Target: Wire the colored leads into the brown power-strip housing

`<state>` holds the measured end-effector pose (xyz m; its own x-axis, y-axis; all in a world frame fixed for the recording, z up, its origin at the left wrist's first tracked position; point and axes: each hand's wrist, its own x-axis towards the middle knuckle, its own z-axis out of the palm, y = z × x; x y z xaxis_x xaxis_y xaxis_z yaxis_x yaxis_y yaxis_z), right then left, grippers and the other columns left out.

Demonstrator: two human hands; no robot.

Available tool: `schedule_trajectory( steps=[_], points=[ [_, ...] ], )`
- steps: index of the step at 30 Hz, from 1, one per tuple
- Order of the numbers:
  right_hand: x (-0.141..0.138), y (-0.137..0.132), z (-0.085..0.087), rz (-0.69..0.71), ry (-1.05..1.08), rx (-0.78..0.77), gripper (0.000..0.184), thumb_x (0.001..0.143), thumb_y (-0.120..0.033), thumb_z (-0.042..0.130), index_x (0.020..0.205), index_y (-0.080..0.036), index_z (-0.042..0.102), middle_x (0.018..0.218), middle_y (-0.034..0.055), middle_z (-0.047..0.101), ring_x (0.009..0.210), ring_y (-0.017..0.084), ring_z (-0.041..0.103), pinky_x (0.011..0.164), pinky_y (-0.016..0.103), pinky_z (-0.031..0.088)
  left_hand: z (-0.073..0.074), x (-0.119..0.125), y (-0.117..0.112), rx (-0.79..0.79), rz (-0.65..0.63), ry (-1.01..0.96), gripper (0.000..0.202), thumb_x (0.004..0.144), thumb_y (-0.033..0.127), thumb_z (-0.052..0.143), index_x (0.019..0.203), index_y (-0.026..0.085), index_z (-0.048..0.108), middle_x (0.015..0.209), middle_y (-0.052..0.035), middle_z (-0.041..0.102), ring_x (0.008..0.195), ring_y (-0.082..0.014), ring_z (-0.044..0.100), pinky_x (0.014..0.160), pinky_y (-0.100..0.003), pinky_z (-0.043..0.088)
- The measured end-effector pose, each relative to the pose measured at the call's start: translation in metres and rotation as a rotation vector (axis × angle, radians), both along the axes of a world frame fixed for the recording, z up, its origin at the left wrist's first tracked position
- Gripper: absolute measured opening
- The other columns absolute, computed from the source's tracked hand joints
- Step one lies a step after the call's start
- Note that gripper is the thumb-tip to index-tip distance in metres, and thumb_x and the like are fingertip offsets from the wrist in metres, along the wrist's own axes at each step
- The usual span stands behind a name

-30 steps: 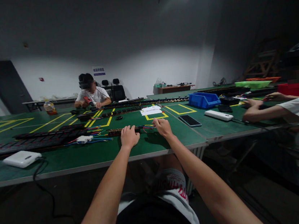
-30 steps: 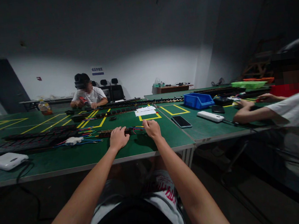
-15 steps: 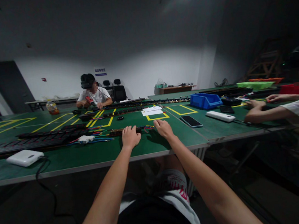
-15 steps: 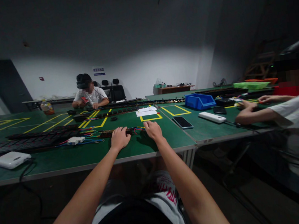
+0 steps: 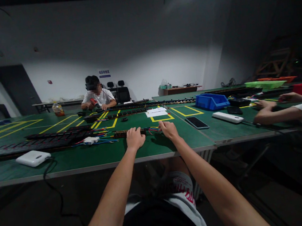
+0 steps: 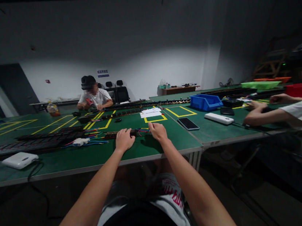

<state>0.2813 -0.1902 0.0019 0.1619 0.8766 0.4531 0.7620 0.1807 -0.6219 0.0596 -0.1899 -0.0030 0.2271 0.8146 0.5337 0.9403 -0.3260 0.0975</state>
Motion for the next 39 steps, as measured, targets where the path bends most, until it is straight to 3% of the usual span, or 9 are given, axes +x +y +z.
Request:
schedule_trajectory(
  steps=[6, 15, 19, 24, 28, 31, 36, 39],
  points=[
    [-0.0005, -0.0017, 0.0008, -0.063, -0.037, -0.002, 0.052, 0.107, -0.046, 0.035, 0.093, -0.022, 0.079, 0.094, 0.0084, 0.078, 0.091, 0.020, 0.070, 0.079, 0.025, 0.045, 0.0012, 0.0003, -0.0014, 0.000, 0.002, -0.003, 0.045, 0.092, 0.030, 0.053, 0.133, 0.017, 0.066, 0.136, -0.0152, 0.066, 0.133, -0.0301, 0.054, 0.116, -0.045, 0.039],
    [-0.0003, -0.0021, 0.0008, -0.107, -0.029, -0.020, 0.052, 0.107, -0.045, 0.034, 0.096, -0.022, 0.079, 0.092, 0.0088, 0.078, 0.089, 0.021, 0.070, 0.078, 0.026, 0.045, 0.0010, -0.0004, -0.0009, -0.003, -0.005, -0.004, 0.045, 0.093, 0.032, 0.052, 0.133, 0.016, 0.066, 0.136, -0.0148, 0.065, 0.133, -0.0302, 0.054, 0.116, -0.045, 0.039],
    [-0.0005, -0.0020, -0.0006, -0.072, -0.039, -0.073, 0.053, 0.106, -0.049, 0.037, 0.088, -0.022, 0.079, 0.086, 0.0089, 0.077, 0.086, 0.021, 0.070, 0.078, 0.026, 0.045, 0.0017, -0.0003, -0.0019, -0.001, -0.003, -0.004, 0.044, 0.092, 0.031, 0.053, 0.131, 0.017, 0.066, 0.134, -0.0145, 0.066, 0.132, -0.0298, 0.054, 0.115, -0.044, 0.040],
    [-0.0001, -0.0026, 0.0002, -0.103, -0.042, 0.023, 0.049, 0.106, -0.047, 0.037, 0.098, -0.022, 0.078, 0.093, 0.0093, 0.077, 0.090, 0.021, 0.069, 0.077, 0.025, 0.044, 0.0027, -0.0007, -0.0024, -0.006, -0.009, -0.005, 0.045, 0.093, 0.032, 0.052, 0.132, 0.016, 0.066, 0.135, -0.0152, 0.066, 0.132, -0.0301, 0.055, 0.116, -0.045, 0.040],
    [-0.0011, -0.0030, 0.0003, -0.070, -0.066, -0.027, 0.046, 0.107, -0.048, 0.038, 0.100, -0.023, 0.077, 0.098, 0.0089, 0.077, 0.092, 0.021, 0.068, 0.078, 0.025, 0.043, 0.0019, -0.0007, -0.0011, -0.004, -0.009, -0.005, 0.045, 0.093, 0.032, 0.052, 0.133, 0.016, 0.065, 0.136, -0.0149, 0.065, 0.133, -0.0301, 0.054, 0.117, -0.045, 0.039],
    [-0.0015, -0.0026, -0.0003, -0.044, -0.077, -0.063, 0.049, 0.107, -0.050, 0.037, 0.097, -0.023, 0.077, 0.098, 0.0090, 0.077, 0.092, 0.021, 0.068, 0.079, 0.026, 0.043, 0.0010, -0.0004, -0.0002, 0.000, -0.009, -0.004, 0.046, 0.093, 0.032, 0.052, 0.134, 0.016, 0.065, 0.136, -0.0155, 0.065, 0.133, -0.0307, 0.054, 0.117, -0.046, 0.039],
    [-0.0002, -0.0014, 0.0012, -0.113, -0.048, 0.035, 0.052, 0.108, -0.047, 0.033, 0.100, -0.021, 0.078, 0.093, 0.0088, 0.077, 0.092, 0.021, 0.068, 0.080, 0.026, 0.044, -0.0007, 0.0000, 0.0012, 0.014, -0.003, -0.007, 0.045, 0.092, 0.031, 0.053, 0.132, 0.017, 0.066, 0.134, -0.0152, 0.066, 0.131, -0.0307, 0.055, 0.116, -0.045, 0.040],
    [-0.0006, -0.0014, 0.0012, -0.085, -0.037, -0.012, 0.053, 0.107, -0.047, 0.034, 0.093, -0.022, 0.078, 0.088, 0.0084, 0.077, 0.090, 0.021, 0.069, 0.079, 0.026, 0.045, -0.0021, 0.0001, 0.0027, 0.019, 0.003, -0.008, 0.045, 0.092, 0.030, 0.053, 0.133, 0.017, 0.066, 0.135, -0.0149, 0.066, 0.132, -0.0307, 0.054, 0.117, -0.045, 0.039]
  ],
)
